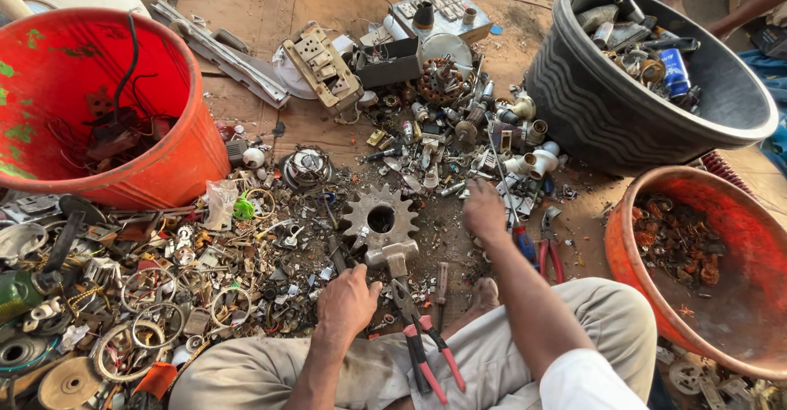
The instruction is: The person sits on the floor surrounded by scrap metal and uses a hammer and pliers to dismantle a metal gear-like component. They repeatedly strike the object with the hammer and use pliers to pull out small metal pieces, which are then discarded into a nearby red bucket.
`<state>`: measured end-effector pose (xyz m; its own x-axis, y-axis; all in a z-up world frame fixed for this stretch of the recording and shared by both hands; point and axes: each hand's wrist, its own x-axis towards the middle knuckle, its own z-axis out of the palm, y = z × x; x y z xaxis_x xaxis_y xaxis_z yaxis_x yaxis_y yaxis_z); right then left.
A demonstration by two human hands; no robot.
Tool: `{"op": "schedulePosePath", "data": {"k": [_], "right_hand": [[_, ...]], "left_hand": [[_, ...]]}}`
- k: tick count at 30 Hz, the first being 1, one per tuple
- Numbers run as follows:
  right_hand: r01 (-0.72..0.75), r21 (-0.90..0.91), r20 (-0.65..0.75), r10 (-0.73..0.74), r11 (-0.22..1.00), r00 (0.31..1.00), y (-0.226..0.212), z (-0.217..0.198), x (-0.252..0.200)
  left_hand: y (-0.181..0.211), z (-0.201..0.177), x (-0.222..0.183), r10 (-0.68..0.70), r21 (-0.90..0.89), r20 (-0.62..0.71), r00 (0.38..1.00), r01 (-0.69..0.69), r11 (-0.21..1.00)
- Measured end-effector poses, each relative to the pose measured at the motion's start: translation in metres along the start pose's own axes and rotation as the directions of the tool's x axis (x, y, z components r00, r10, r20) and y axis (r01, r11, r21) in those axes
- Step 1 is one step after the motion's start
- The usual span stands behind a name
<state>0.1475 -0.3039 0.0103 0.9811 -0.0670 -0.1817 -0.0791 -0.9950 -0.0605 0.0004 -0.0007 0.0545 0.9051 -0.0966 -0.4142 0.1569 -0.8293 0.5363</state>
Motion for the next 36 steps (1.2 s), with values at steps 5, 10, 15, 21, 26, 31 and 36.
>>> {"op": "schedulePosePath", "data": {"k": [5, 10, 15, 21, 26, 31, 36], "right_hand": [[-0.03, -0.063, 0.168, 0.041, 0.998, 0.985, 0.002, 0.018, -0.002], [-0.104, 0.479, -0.015, 0.127, 0.872, 0.992, 0.008, 0.022, -0.018], [-0.244, 0.966, 0.25, 0.066, -0.09, 0.966, 0.023, -0.003, -0.021], [-0.157, 0.971, 0.189, -0.173, 0.182, 0.967, -0.043, -0.052, -0.106], [0.001, 0.883, 0.166, -0.314, 0.469, 0.935, -0.091, -0.055, -0.16], [0.011, 0.847, 0.064, -0.121, 0.532, 0.991, -0.097, -0.038, -0.173], [-0.425, 0.793, 0.491, -0.044, 0.437, 0.87, -0.1, -0.008, -0.201]], "left_hand": [[0.0, -0.004, 0.001, -0.009, -0.003, 0.0, 1.0, 0.009, 1.0], [-0.006, 0.001, 0.002, -0.004, -0.059, -0.03, 1.0, 0.002, 0.998], [-0.007, -0.001, -0.001, 0.033, -0.088, -0.128, 0.991, -0.044, 0.995], [0.002, -0.014, -0.011, 0.215, -0.493, -0.308, 0.927, -0.349, 0.797], [0.006, -0.014, -0.029, 0.255, -0.637, -0.208, 0.944, -0.328, 0.698], [-0.023, 0.002, -0.011, -0.114, -0.824, -0.258, 0.959, -0.157, 0.544], [-0.049, 0.044, 0.051, -0.171, -0.522, -0.563, 0.809, -0.187, 0.832]]}}
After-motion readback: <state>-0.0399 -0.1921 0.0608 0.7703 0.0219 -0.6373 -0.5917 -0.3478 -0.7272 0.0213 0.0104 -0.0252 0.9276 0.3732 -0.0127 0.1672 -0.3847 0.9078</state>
